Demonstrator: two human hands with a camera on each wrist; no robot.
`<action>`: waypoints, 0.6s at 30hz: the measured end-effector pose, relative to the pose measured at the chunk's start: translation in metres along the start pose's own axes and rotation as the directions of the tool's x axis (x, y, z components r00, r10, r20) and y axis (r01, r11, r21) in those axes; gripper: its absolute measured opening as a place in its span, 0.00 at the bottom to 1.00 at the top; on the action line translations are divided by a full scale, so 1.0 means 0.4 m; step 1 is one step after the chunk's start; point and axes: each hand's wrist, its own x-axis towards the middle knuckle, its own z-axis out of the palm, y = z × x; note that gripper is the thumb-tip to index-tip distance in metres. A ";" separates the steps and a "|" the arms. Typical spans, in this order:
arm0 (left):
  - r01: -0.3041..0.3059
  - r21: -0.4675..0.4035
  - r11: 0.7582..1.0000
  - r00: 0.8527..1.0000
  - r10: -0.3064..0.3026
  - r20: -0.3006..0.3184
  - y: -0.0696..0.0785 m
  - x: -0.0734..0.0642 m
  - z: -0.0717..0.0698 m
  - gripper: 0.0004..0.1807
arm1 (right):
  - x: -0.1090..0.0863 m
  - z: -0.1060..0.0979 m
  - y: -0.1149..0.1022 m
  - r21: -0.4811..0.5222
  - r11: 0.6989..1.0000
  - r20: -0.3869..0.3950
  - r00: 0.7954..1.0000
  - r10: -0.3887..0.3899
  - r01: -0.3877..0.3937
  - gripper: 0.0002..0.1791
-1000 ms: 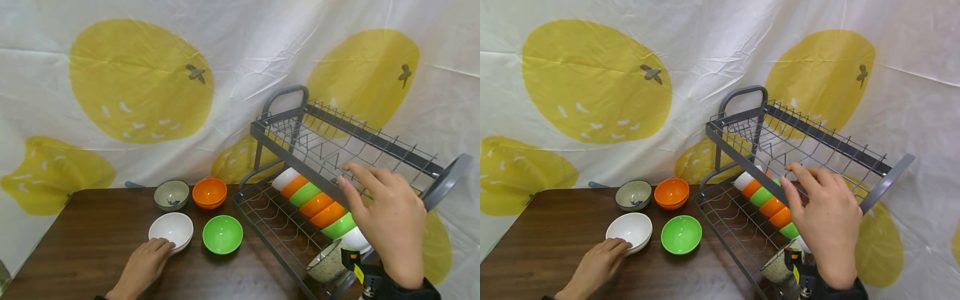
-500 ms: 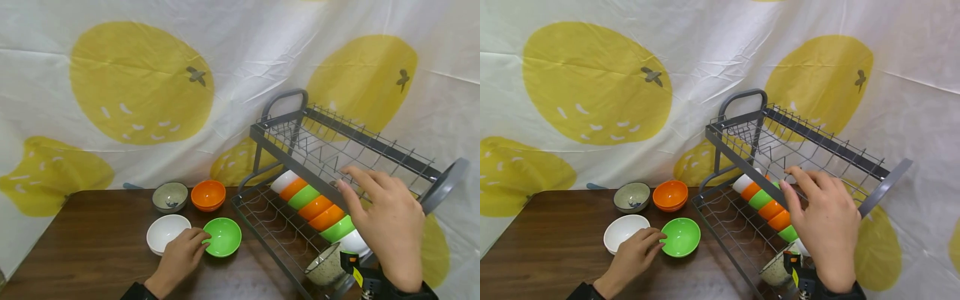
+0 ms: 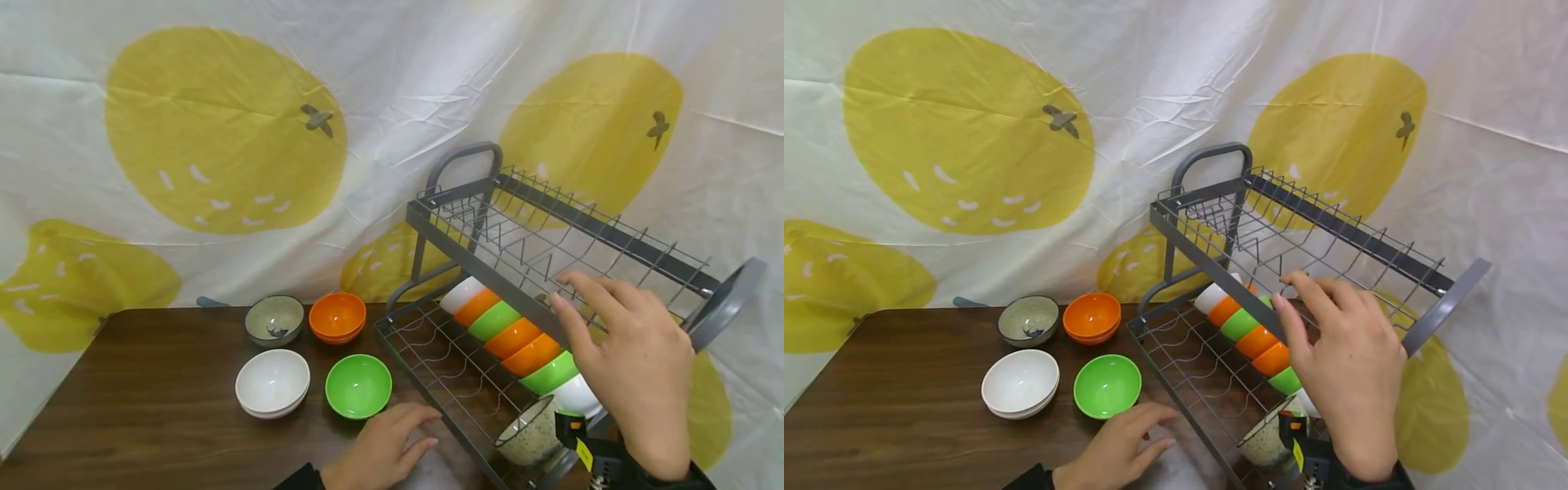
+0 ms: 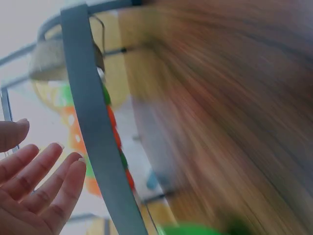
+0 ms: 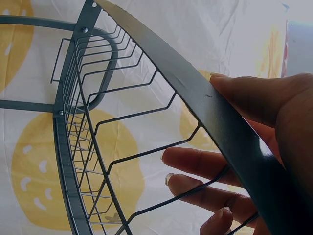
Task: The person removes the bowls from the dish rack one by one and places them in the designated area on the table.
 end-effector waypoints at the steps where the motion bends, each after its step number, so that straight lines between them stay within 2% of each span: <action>1: -0.001 -0.018 1.000 1.000 0.001 0.027 0.010 0.010 0.010 0.17 | -0.001 0.000 0.000 0.000 1.000 -0.001 1.000 0.000 0.000 0.18; 4: 0.018 -0.089 0.996 0.996 -0.010 0.092 0.036 0.040 0.037 0.18 | -0.003 -0.001 0.001 -0.001 1.000 -0.004 1.000 0.007 -0.007 0.18; 7: 0.063 -0.170 0.983 0.988 -0.038 0.149 0.054 0.062 0.058 0.19 | -0.004 0.000 0.002 0.000 1.000 -0.002 1.000 0.014 -0.014 0.18; 11: 0.100 -0.226 0.969 0.976 -0.052 0.212 0.075 0.088 0.078 0.19 | -0.004 0.000 0.002 0.001 1.000 -0.001 1.000 0.013 -0.013 0.18; 18: 0.118 -0.231 0.966 0.971 -0.063 0.232 0.097 0.128 0.116 0.20 | -0.001 0.000 0.001 0.005 1.000 -0.008 1.000 -0.001 0.001 0.18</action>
